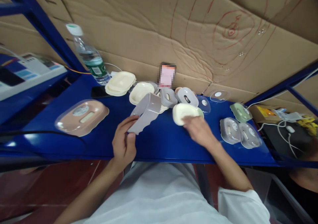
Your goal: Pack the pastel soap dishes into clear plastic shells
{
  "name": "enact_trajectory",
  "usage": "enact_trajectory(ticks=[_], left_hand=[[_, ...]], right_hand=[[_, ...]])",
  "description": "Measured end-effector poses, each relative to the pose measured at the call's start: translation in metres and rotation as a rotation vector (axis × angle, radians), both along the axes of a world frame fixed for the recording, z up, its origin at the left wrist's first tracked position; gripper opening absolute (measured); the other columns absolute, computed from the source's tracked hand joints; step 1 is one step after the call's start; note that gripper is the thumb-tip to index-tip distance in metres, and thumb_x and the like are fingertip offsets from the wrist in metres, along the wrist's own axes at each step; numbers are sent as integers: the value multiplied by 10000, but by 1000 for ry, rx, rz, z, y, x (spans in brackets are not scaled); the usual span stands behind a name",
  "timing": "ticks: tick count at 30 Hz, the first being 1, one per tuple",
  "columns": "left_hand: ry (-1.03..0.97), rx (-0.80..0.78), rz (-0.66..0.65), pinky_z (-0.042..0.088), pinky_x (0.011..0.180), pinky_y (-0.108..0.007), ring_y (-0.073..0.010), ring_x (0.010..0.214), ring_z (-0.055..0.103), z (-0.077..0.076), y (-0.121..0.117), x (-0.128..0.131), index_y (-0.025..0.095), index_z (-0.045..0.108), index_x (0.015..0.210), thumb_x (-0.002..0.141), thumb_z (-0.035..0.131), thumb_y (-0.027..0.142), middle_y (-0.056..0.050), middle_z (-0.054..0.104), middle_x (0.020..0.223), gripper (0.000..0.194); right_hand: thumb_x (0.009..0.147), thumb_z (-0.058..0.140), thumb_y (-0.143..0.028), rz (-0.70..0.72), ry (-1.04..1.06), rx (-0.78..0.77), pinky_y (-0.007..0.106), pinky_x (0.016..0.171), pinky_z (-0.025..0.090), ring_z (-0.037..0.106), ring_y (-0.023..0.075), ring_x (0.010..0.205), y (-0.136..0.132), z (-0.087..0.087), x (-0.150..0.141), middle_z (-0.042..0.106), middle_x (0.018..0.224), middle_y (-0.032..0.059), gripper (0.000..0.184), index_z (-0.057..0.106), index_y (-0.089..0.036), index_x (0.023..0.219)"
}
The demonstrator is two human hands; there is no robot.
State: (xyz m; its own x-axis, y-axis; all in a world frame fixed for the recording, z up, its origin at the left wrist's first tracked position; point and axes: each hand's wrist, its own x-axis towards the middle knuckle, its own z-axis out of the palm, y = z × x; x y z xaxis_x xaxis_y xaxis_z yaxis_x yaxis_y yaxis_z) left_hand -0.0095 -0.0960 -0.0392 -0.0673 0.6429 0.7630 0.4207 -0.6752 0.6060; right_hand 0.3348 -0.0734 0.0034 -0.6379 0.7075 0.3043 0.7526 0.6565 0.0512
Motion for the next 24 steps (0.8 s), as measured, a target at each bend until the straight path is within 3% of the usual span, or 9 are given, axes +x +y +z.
enact_trajectory(ticks=[3,6,10,12,14,17,21,24], left_hand=[[9,-51,31,541,1151,-445,-257,1345,653,1,2,1,235,649,1417,1143,470,313,-109,704,1405,337],[101,-90,-32,522,1179,-446,-255,1357,647,2,4,3,229,647,1405,1130,490,267,-110,693,1417,319],[273,-78,-108,508,1207,-454,-257,1371,640,-1,5,7,219,635,1421,1096,546,174,-123,678,1423,341],[373,-46,-139,514,1204,-459,-260,1377,637,-3,6,10,214,621,1444,1080,580,151,-131,677,1425,372],[477,6,-170,521,1196,-471,-268,1374,640,-6,7,12,208,610,1459,1070,614,155,-138,688,1417,393],[630,77,-217,520,1176,-481,-273,1335,664,-7,7,15,202,645,1410,1067,642,183,-124,735,1365,344],[742,93,-238,527,1095,-483,-281,1260,696,-6,7,17,217,695,1345,1076,641,216,-96,776,1314,274],[761,65,-210,534,1062,-489,-285,1225,707,-6,6,17,220,707,1329,1081,643,245,-108,773,1314,258]], right_hand=[[1094,475,-97,298,-66,12,413,1043,540,701,254,1216,-12,-23,-40,792,1267,111,448,635,-208,1497],[1097,546,-149,378,-41,98,389,1056,556,722,228,1203,-18,-37,-58,805,1267,94,367,685,-198,1433],[1055,677,-291,465,170,230,363,982,590,758,205,1121,-22,-36,-55,831,1166,63,270,747,-232,1310],[1042,678,-269,396,294,281,374,924,593,770,211,1059,-20,-31,-47,832,1121,65,271,739,-229,1303],[1051,647,-240,229,393,288,398,912,585,769,233,1067,-14,-24,-39,822,1158,91,301,713,-220,1343],[1090,605,-285,58,357,196,429,984,563,745,265,1179,-5,-18,-27,788,1293,132,336,683,-210,1408],[1117,580,-399,86,139,14,465,1125,493,695,276,1313,1,-16,-21,724,1451,136,360,696,-223,1410],[1092,608,-490,83,67,-55,514,1199,432,619,311,1427,2,-18,-21,623,1581,171,493,636,-209,1496]])
